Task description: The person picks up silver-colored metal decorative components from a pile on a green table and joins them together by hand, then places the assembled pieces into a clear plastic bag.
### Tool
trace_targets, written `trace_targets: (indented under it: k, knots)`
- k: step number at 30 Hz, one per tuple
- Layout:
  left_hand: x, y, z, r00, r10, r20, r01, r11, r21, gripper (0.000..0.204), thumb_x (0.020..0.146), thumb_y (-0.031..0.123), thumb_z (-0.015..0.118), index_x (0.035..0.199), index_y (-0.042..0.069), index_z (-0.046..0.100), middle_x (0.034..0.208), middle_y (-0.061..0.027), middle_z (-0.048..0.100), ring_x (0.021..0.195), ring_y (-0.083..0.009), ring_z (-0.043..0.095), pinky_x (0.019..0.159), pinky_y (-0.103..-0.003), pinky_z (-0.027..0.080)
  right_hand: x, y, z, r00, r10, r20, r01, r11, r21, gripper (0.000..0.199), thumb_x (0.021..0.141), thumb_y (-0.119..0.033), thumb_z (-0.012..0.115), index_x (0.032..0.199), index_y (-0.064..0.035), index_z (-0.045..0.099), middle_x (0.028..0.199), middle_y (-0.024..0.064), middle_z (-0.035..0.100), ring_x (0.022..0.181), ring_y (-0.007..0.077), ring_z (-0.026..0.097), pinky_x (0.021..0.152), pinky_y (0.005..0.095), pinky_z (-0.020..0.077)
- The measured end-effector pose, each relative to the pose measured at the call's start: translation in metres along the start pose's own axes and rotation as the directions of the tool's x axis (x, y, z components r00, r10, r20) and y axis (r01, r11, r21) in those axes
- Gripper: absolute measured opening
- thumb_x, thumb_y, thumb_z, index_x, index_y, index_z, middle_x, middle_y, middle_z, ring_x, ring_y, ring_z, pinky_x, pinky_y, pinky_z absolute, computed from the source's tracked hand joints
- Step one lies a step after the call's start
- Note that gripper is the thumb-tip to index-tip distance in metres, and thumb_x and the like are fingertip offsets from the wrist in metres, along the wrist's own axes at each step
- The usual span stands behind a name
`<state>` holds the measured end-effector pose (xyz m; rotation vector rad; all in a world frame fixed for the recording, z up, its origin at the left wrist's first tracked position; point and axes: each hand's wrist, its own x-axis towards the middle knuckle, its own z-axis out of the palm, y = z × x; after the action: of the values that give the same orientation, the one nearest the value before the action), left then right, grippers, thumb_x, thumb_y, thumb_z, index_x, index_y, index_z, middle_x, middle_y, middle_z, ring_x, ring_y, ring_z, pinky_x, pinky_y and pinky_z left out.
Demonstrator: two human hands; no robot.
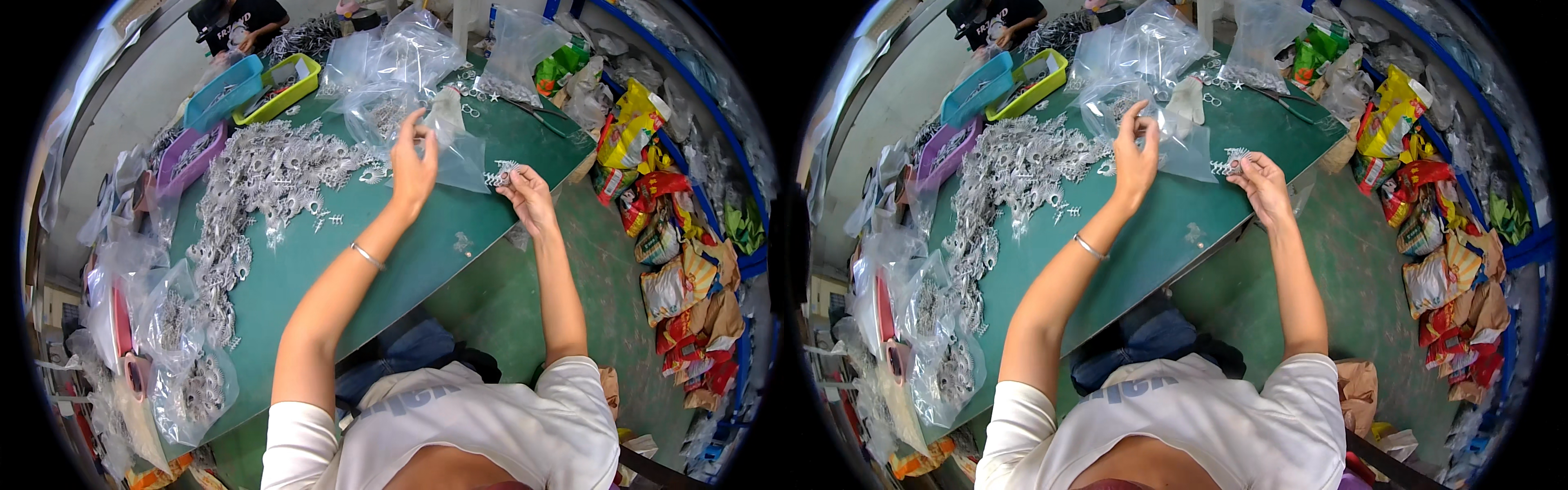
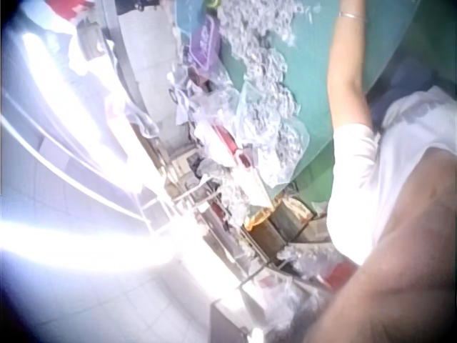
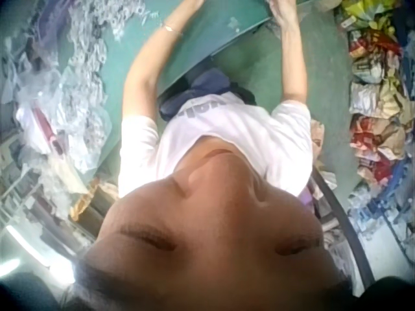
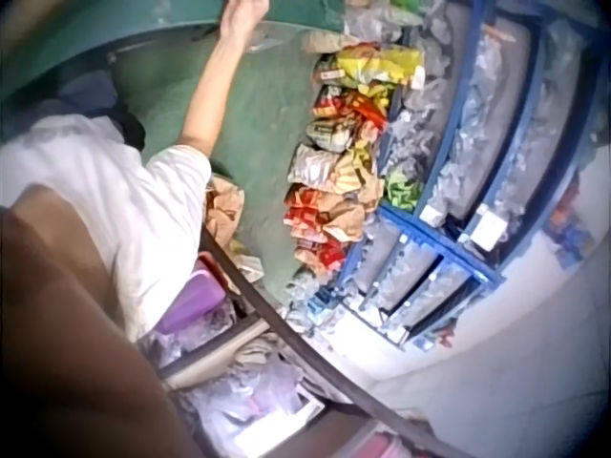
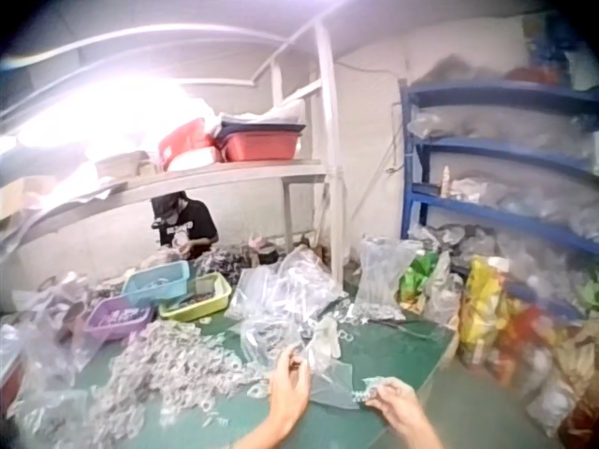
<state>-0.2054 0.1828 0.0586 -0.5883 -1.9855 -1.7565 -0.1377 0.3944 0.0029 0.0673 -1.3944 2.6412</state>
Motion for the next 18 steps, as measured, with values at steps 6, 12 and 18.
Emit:
trace_targets:
  k: [6, 12, 18]
  knots:
    - [-0.034, 0.023, -0.013, 0.974, 0.209, 0.085, -0.22, 0.962, 0.163, 0.044, 0.081, 0.007, 0.059, 0.123, 0.003, 0.045, 0.091, -0.0103, 0.056, 0.083, -0.0212, 0.055, 0.077, -0.031, 0.044, -0.033, 0.002, 0.024, 0.971, -0.093, -0.221, 0.127, 0.981, 0.144, 0.008, 0.089, -0.006, 0.054, 0.094, 0.0002, 0.053, 0.091, 0.011, 0.061, 0.08, 0.019, 0.061, 0.074, 0.0327, 0.0526]
    - [-0.086, 0.074, -0.031, 0.971, -0.036, 0.235, 0.053, 0.996, -0.068, 0.037, 0.079, 0.003, 0.062, 0.114, 0.002, 0.051, 0.089, -0.0086, 0.057, 0.076, -0.0157, 0.056, 0.065, -0.025, 0.044, -0.084, -0.017, 0.078, 0.984, -0.15, -0.097, 0.145, 0.988, -0.057, 0.009, 0.089, -0.006, 0.053, 0.095, 0.0014, 0.053, 0.087, 0.0113, 0.061, 0.078, 0.0172, 0.061, 0.071, 0.0305, 0.0531]
    - [-0.122, 0.092, -0.068, 0.973, 0.034, 0.226, -0.051, 0.996, 0.068, 0.038, 0.074, -0.003, 0.067, 0.108, -0.003, 0.052, 0.083, -0.0092, 0.06, 0.061, -0.0131, 0.055, 0.054, -0.024, 0.043, -0.111, 0.001, 0.129, 0.994, -0.085, 0.066, 0.098, 0.97, -0.225, 0.01, 0.089, -0.006, 0.054, 0.093, 0.003, 0.054, 0.085, 0.0114, 0.061, 0.077, 0.0157, 0.061, 0.07, 0.0289, 0.0528]
